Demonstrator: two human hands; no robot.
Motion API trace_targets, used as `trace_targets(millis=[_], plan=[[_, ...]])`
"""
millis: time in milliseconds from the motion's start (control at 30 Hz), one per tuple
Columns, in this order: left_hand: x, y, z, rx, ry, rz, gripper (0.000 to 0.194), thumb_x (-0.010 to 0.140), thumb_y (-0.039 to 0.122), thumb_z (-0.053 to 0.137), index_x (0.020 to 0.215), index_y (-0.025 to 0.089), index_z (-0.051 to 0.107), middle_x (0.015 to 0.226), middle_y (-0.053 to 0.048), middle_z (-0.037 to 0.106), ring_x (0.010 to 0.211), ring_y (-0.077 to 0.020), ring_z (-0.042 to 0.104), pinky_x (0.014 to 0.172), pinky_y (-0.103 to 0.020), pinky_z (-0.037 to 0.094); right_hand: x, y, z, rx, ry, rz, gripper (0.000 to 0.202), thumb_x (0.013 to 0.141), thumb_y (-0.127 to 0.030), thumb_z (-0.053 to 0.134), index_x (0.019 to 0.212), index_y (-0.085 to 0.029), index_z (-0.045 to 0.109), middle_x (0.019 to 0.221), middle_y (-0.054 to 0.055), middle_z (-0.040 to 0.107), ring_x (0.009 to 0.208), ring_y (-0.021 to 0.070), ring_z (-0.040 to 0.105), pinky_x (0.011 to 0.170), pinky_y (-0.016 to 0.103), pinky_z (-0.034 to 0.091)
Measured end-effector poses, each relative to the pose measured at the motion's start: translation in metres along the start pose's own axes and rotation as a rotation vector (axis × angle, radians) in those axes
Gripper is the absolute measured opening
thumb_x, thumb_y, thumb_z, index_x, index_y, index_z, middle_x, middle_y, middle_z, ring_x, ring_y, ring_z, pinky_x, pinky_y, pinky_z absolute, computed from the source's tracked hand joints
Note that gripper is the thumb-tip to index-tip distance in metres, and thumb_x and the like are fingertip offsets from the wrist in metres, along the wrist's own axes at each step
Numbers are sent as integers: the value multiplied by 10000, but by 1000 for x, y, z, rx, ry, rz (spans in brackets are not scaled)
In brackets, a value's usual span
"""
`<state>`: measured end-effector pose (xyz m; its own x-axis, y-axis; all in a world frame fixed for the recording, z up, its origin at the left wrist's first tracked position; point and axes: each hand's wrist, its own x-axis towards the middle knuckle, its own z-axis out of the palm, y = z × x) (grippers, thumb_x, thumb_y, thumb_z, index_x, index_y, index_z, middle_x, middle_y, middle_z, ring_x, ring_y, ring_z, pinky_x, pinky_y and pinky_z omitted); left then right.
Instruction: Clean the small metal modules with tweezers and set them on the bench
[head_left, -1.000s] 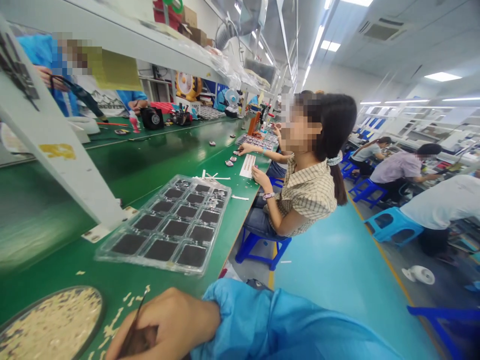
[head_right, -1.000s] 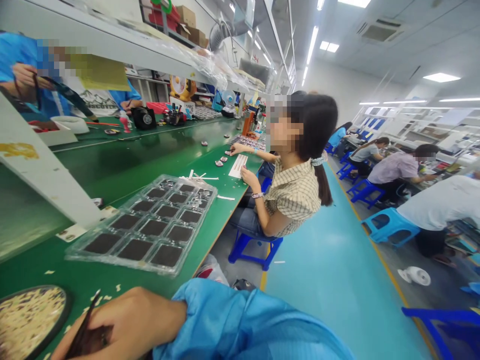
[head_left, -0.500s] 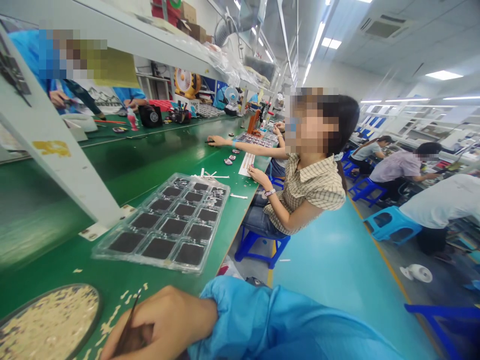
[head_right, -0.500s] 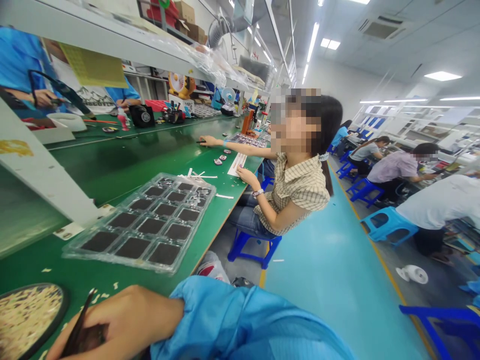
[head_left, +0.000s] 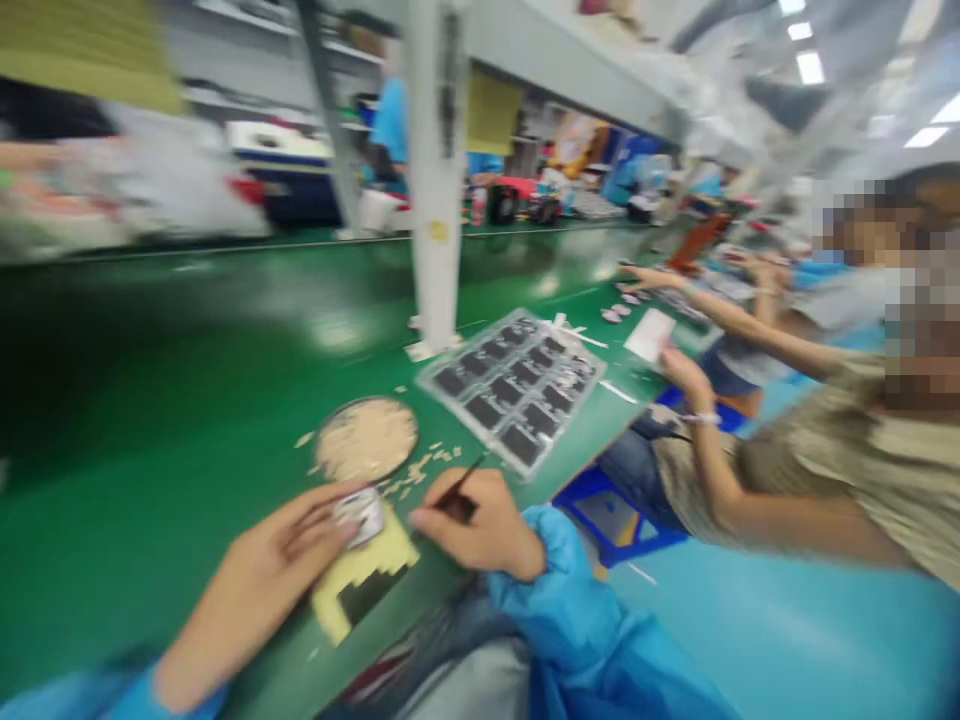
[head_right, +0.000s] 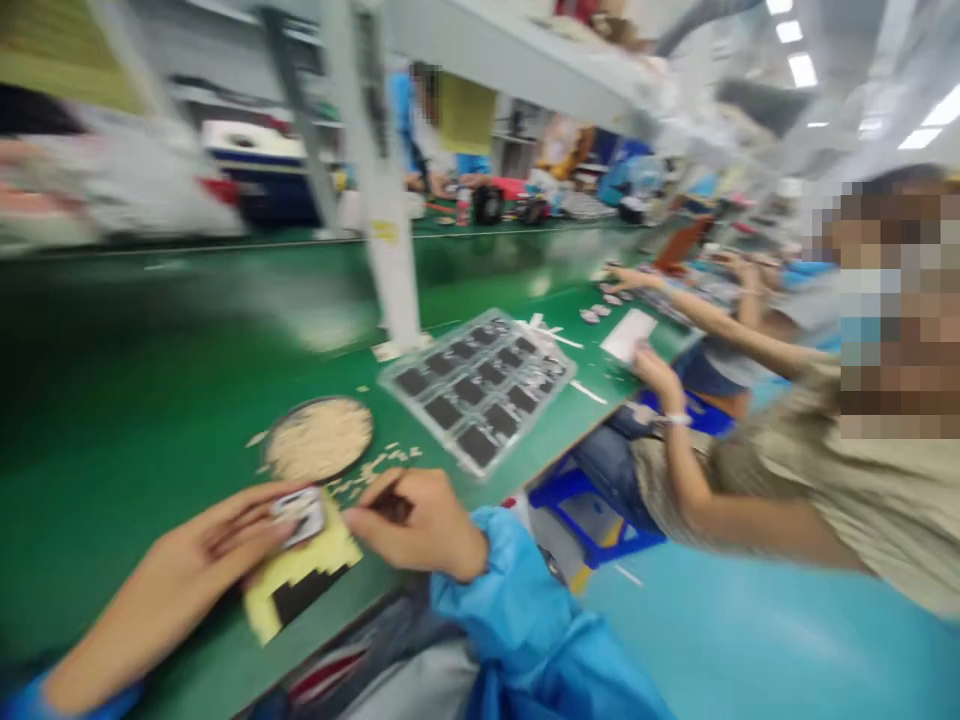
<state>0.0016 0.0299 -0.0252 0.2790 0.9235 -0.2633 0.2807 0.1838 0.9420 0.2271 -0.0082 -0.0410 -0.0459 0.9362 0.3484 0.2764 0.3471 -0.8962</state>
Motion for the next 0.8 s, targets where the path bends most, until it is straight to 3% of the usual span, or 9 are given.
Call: trace_targets(millis=[133, 267, 400, 600, 800], plan=[[-6, -5, 1, -157, -75, 29, 522, 796, 390, 749, 1247, 149, 642, 1078, -118, 749, 949, -246, 715, 868, -353, 576, 0, 0, -5, -35, -31, 99, 153, 869, -322, 717, 812, -181, 716, 685, 18, 686, 558, 120, 581, 536, 235, 468], [-6, -4, 3, -129, -55, 98, 447, 793, 240, 689, 1225, 129, 653, 847, -42, 717, 702, -148, 641, 698, -269, 539, -2, 3, -3, 11, -63, 137, 132, 882, -323, 709, 887, -192, 729, 839, 56, 749, 606, 137, 632, 557, 253, 509], [-9, -7, 4, -96, -55, 147, 451, 783, 168, 642, 1234, 139, 654, 768, 4, 662, 652, -115, 572, 613, -211, 465, -3, 5, -1, 66, -120, 123, 105, 875, -295, 725, 935, -211, 743, 943, 68, 762, 630, 137, 645, 559, 258, 529], [-9, -8, 5, -22, -75, 195, 444, 791, 169, 617, 1229, 162, 687, 989, -46, 733, 743, -131, 602, 658, -220, 486, -2, 4, -2, 115, -111, 80, 73, 872, -235, 735, 943, -235, 749, 981, 58, 756, 690, 145, 666, 590, 265, 541], [-10, -7, 5, 39, -92, 223, 438, 806, 193, 629, 1236, 168, 707, 1066, -59, 758, 805, -152, 636, 705, -229, 504, -2, 0, -2, 91, -172, 111, 81, 858, -255, 755, 938, -241, 751, 969, 44, 765, 661, 135, 652, 574, 254, 523]])
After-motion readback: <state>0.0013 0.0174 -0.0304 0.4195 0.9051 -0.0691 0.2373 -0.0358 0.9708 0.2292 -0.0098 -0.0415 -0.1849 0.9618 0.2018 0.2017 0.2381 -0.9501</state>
